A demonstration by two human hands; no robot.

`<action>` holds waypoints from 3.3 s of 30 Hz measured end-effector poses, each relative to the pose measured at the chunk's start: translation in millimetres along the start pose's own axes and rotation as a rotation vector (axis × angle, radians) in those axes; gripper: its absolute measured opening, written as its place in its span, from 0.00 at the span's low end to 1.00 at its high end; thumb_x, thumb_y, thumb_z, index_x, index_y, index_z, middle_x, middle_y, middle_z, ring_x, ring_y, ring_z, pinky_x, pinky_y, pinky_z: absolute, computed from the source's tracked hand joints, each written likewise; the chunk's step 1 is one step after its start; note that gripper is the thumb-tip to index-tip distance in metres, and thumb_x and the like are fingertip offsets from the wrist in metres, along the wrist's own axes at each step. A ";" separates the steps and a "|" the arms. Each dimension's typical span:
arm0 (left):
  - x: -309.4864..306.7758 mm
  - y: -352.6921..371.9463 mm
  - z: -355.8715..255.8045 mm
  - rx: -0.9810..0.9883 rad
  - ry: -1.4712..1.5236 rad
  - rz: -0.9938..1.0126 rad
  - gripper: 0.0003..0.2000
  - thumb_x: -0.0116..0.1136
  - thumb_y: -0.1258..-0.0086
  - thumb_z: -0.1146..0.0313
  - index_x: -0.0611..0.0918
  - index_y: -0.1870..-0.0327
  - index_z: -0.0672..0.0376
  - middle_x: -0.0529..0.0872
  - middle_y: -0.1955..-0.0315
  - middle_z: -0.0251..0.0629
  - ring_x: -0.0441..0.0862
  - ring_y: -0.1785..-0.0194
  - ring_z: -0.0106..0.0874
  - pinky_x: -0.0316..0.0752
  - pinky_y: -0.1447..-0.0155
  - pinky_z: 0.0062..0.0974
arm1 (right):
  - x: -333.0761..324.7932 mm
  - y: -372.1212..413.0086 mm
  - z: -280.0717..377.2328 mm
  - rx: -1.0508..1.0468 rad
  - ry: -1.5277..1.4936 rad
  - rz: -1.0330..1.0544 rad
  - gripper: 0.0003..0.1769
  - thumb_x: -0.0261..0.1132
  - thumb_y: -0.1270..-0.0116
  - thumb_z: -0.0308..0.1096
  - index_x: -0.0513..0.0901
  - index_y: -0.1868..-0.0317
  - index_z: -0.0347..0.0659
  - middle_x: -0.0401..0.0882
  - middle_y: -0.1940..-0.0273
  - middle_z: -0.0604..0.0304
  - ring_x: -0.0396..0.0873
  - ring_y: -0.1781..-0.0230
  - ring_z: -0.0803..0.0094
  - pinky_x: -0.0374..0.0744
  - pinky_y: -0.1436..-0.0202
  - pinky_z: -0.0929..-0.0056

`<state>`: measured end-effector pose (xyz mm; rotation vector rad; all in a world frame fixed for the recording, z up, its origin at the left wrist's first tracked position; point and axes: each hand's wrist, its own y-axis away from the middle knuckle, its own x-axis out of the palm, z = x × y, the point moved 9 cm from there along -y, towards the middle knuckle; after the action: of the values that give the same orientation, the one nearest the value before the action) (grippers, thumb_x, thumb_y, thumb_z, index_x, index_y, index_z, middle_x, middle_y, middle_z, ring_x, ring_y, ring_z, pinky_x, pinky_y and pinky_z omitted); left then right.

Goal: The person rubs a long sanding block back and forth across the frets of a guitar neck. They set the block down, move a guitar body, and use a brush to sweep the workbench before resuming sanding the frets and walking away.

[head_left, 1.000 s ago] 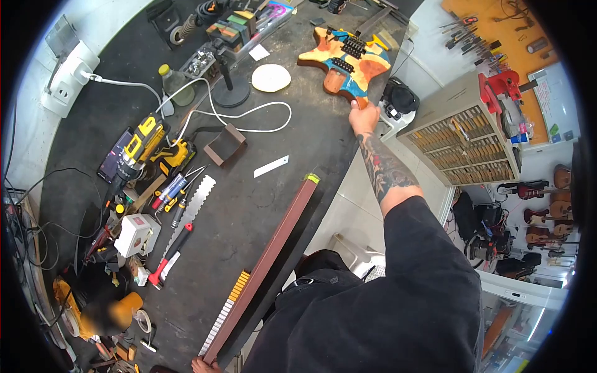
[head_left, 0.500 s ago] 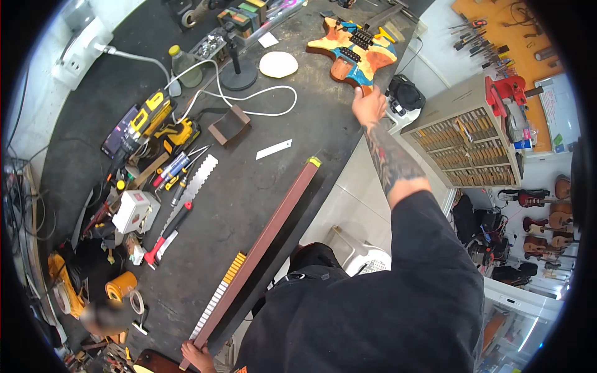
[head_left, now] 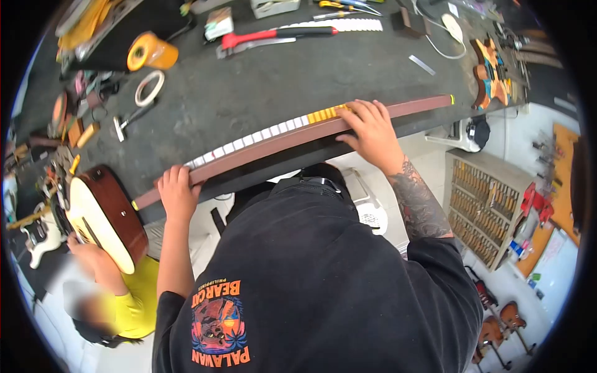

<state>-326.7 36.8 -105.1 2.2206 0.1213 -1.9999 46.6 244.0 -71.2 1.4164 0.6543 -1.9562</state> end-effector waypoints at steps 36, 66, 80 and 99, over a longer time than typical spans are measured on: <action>-3.0 -8.8 -44.9 0.031 0.092 0.005 0.25 0.78 0.48 0.67 0.81 0.47 0.52 0.83 0.50 0.34 0.81 0.43 0.38 0.72 0.37 0.43 | -4.3 17.6 -40.4 -0.024 -0.012 0.085 0.29 0.71 0.45 0.20 0.84 0.40 0.42 0.84 0.43 0.55 0.78 0.40 0.52 0.72 0.32 0.52; -5.3 0.6 44.5 -0.044 0.096 0.032 0.24 0.75 0.44 0.71 0.82 0.45 0.54 0.84 0.48 0.36 0.81 0.41 0.41 0.71 0.35 0.44 | 14.7 -36.5 22.8 -0.077 -0.096 0.035 0.24 0.72 0.40 0.25 0.84 0.41 0.42 0.85 0.45 0.55 0.79 0.41 0.55 0.72 0.32 0.55; -9.0 -76.0 60.3 0.054 0.099 -0.014 0.20 0.74 0.36 0.60 0.83 0.46 0.58 0.85 0.53 0.39 0.83 0.47 0.45 0.75 0.43 0.42 | 14.9 -95.4 -27.7 -0.110 -0.060 0.015 0.20 0.73 0.32 0.36 0.85 0.40 0.47 0.87 0.48 0.61 0.81 0.46 0.58 0.74 0.38 0.57; 12.6 -91.7 59.5 0.131 -0.045 -0.054 0.19 0.71 0.33 0.54 0.80 0.50 0.56 0.83 0.52 0.41 0.82 0.42 0.43 0.75 0.42 0.44 | 60.6 -113.8 -67.8 -0.095 0.037 0.138 0.26 0.72 0.27 0.38 0.80 0.31 0.50 0.85 0.41 0.58 0.80 0.44 0.54 0.78 0.37 0.59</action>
<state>-398.3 116.9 -128.9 2.2704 0.0467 -2.1426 -7.0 357.0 -145.8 1.4037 0.6405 -1.7735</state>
